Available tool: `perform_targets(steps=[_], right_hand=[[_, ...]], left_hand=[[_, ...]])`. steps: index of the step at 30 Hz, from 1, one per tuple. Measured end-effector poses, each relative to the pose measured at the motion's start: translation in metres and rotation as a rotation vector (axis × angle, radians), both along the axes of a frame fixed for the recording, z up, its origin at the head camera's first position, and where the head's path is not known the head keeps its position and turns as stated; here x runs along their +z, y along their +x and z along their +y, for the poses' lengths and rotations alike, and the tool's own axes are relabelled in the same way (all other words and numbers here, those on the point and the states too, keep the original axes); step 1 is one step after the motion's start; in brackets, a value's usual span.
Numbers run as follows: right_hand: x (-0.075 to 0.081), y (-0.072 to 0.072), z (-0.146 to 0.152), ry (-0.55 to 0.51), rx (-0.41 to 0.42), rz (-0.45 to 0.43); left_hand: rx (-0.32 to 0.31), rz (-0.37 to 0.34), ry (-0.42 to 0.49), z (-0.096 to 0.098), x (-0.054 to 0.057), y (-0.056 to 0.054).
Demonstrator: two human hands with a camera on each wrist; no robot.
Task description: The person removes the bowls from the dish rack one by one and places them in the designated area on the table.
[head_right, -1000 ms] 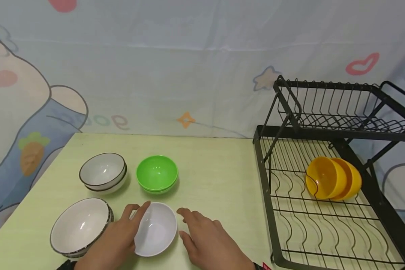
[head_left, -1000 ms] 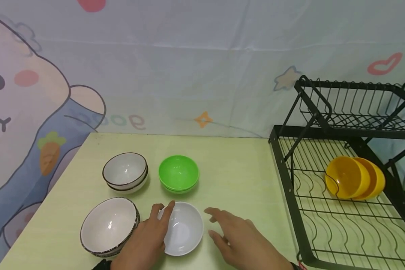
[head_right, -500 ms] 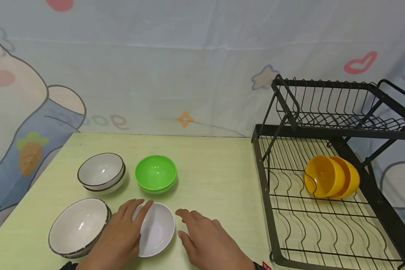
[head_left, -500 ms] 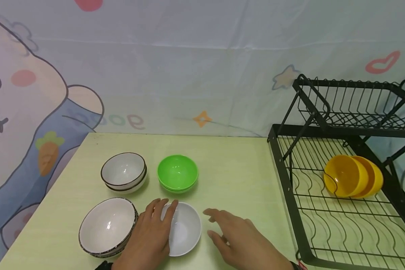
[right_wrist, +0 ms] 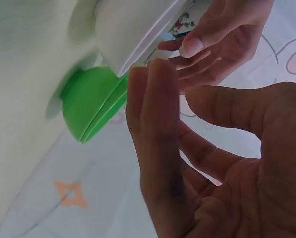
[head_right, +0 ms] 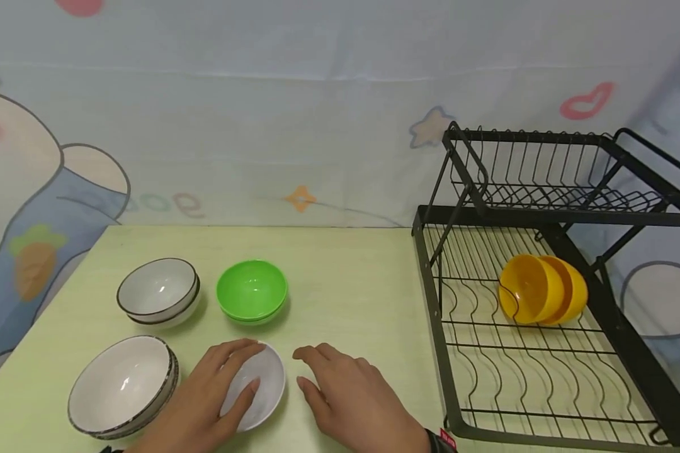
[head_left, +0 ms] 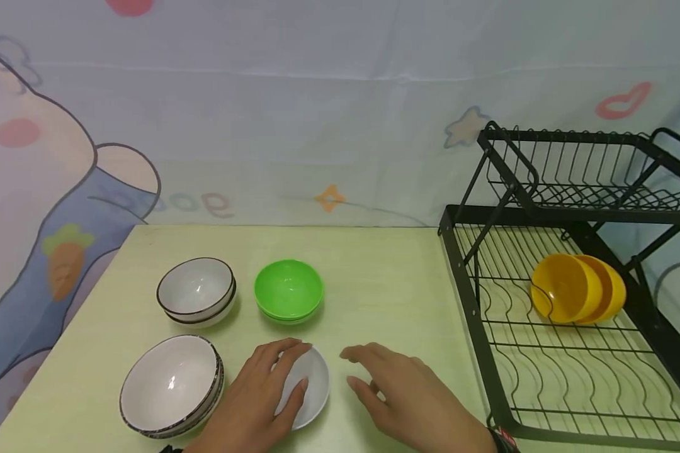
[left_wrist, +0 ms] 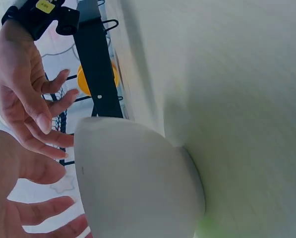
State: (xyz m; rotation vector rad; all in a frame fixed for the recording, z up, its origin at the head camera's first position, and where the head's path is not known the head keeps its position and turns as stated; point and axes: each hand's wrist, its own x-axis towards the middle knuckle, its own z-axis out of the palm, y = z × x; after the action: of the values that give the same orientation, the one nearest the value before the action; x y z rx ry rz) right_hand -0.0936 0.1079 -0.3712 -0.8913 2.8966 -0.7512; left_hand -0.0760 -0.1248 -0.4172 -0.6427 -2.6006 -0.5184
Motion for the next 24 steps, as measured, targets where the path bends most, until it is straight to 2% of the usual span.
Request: perform_targets(steps=[3, 6, 11, 14, 19, 24], right_hand=[[0.004, 0.0, -0.001, 0.012, -0.01, 0.045], [0.008, -0.002, 0.001, 0.013, -0.021, 0.074], [0.015, -0.005, 0.008, 0.026, -0.065, 0.084], [0.02, -0.007, 0.012, 0.035, -0.11, 0.065], [0.026, -0.009, 0.023, 0.014, -0.174, 0.012], [0.031, -0.013, 0.036, -0.002, -0.189, 0.032]], left_hand=[[-0.019, 0.017, 0.032, 0.0, -0.001, 0.002], [-0.067, 0.053, 0.087, 0.0, -0.003, 0.002], [-0.111, 0.088, 0.196, 0.001, 0.0, 0.005], [-0.115, 0.075, 0.233, 0.003, 0.003, 0.007], [-0.147, 0.049, 0.199, 0.007, 0.003, 0.006], [-0.171, 0.07, 0.194, 0.012, 0.001, 0.005]])
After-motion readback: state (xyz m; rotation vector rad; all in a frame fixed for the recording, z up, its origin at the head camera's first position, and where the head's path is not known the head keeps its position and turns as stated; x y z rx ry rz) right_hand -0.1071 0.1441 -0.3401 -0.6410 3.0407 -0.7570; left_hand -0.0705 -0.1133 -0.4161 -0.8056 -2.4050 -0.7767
